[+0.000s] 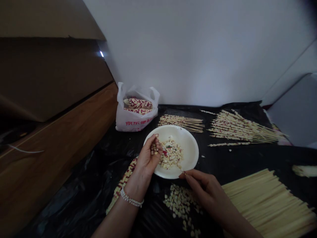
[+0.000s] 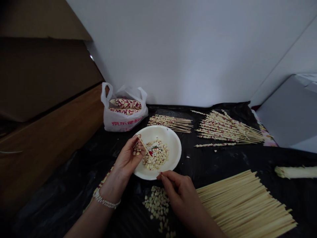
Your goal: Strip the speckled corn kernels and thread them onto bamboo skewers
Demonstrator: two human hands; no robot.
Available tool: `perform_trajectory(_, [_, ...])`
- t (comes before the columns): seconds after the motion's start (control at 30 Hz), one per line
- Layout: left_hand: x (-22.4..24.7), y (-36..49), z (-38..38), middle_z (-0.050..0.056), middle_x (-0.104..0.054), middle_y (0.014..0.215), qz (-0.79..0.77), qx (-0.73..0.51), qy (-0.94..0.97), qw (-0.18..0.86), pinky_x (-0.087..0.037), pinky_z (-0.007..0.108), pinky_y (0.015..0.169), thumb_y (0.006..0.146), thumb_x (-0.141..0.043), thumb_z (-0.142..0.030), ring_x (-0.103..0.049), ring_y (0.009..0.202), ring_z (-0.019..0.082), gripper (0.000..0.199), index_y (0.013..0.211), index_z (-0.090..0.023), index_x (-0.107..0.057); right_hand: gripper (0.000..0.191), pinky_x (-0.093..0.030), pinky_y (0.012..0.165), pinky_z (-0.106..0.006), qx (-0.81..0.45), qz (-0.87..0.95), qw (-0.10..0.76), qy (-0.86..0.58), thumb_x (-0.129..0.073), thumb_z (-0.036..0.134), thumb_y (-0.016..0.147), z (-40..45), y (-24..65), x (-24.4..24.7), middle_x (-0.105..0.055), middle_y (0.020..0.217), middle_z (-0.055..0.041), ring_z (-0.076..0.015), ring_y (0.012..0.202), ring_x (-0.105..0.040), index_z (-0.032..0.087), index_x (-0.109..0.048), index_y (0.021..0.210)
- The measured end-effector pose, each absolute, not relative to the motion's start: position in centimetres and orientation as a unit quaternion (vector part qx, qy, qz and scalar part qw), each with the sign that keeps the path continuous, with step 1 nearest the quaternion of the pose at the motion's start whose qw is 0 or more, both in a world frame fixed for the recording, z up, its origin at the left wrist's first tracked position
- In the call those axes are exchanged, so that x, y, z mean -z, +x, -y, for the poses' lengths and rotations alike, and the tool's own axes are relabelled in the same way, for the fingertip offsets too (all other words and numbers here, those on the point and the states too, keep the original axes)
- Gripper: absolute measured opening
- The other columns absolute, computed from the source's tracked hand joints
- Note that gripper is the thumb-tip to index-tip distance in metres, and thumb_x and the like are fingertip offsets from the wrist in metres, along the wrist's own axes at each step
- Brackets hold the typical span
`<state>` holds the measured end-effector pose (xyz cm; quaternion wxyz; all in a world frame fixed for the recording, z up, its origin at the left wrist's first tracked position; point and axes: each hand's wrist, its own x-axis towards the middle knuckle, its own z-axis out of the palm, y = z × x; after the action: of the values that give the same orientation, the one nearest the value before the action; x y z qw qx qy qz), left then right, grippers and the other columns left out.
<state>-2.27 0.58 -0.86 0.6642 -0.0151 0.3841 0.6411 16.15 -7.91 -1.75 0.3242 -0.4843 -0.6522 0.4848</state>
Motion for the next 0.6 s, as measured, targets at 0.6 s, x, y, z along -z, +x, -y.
perform_trajectory(0.6, [1.3, -0.7, 0.6, -0.002, -0.059, 0.065, -0.398, -0.571, 0.027, 0.717, -0.046, 0.012, 0.05, 0.073, -0.07, -0.004, -0.054, 0.054, 0.004, 0.01, 0.074, -0.012, -0.064, 0.036, -0.039, 0.051, -0.026, -0.48, 0.619, 0.347, -0.516, -0.047, 0.041, 0.094, 8.0, 16.1, 2.5, -0.058, 0.054, -0.0008, -0.0165, 0.055, -0.053, 0.019, -0.076, 0.097])
